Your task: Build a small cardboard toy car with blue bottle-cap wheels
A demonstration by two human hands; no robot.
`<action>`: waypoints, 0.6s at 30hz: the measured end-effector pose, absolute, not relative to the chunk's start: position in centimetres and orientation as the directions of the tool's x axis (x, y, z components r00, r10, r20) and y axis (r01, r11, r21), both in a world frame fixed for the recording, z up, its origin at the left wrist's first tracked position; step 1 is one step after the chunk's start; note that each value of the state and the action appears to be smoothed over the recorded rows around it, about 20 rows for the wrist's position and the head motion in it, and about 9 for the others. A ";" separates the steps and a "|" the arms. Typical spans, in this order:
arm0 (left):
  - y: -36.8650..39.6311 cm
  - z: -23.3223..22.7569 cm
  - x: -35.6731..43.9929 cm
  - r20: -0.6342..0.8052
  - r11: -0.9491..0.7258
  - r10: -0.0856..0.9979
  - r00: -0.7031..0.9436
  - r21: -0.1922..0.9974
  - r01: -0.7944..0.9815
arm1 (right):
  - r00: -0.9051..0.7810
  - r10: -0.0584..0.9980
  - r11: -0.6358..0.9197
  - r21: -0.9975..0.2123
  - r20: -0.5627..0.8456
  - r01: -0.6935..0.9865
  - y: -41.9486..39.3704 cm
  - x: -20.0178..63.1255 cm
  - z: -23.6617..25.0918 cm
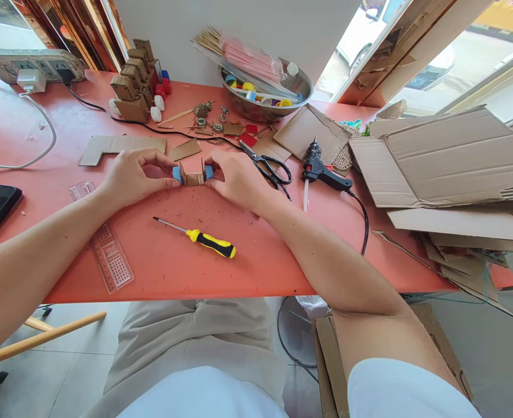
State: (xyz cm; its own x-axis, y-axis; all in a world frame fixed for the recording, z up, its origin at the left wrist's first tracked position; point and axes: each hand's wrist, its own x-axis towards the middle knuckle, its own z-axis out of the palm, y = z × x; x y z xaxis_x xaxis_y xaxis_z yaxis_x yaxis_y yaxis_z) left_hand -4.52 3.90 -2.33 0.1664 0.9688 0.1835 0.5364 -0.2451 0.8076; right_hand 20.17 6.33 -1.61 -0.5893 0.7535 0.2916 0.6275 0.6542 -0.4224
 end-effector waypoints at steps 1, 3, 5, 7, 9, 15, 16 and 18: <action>3.8 -2.3 -4.5 0.180 -0.239 0.971 0.160 0.800 0.551 | -0.591 0.753 0.655 -0.422 0.290 0.627 6.3 20.2 -1.5; 3.7 -2.1 -4.4 0.169 -0.225 0.974 0.150 0.777 0.587 | -0.594 0.754 0.653 -0.417 0.281 0.632 6.3 20.2 -1.4; 3.7 -2.0 -4.3 0.160 -0.216 0.976 0.146 0.755 0.619 | -0.597 0.756 0.651 -0.409 0.268 0.640 6.3 20.3 -1.3; 3.6 -1.9 -4.3 0.157 -0.213 0.977 0.144 0.739 0.639 | -0.604 0.752 0.655 -0.402 0.264 0.640 6.2 20.3 -1.2; 3.7 -2.0 -4.3 0.159 -0.214 0.977 0.144 0.732 0.647 | -0.609 0.745 0.663 -0.399 0.273 0.633 6.3 20.3 -1.3; 3.7 -2.1 -4.6 0.216 -0.293 0.956 0.198 0.717 0.633 | -0.604 0.749 0.660 -0.396 0.274 0.638 6.3 20.2 -1.4; 3.6 -2.0 -4.6 0.243 -0.315 0.949 0.200 0.706 0.634 | -0.604 0.747 0.661 -0.395 0.276 0.638 6.3 20.1 -1.3; 3.3 -1.4 -4.3 0.305 -0.353 0.933 0.193 0.661 0.662 | -0.606 0.744 0.665 -0.390 0.280 0.636 6.2 20.1 -1.2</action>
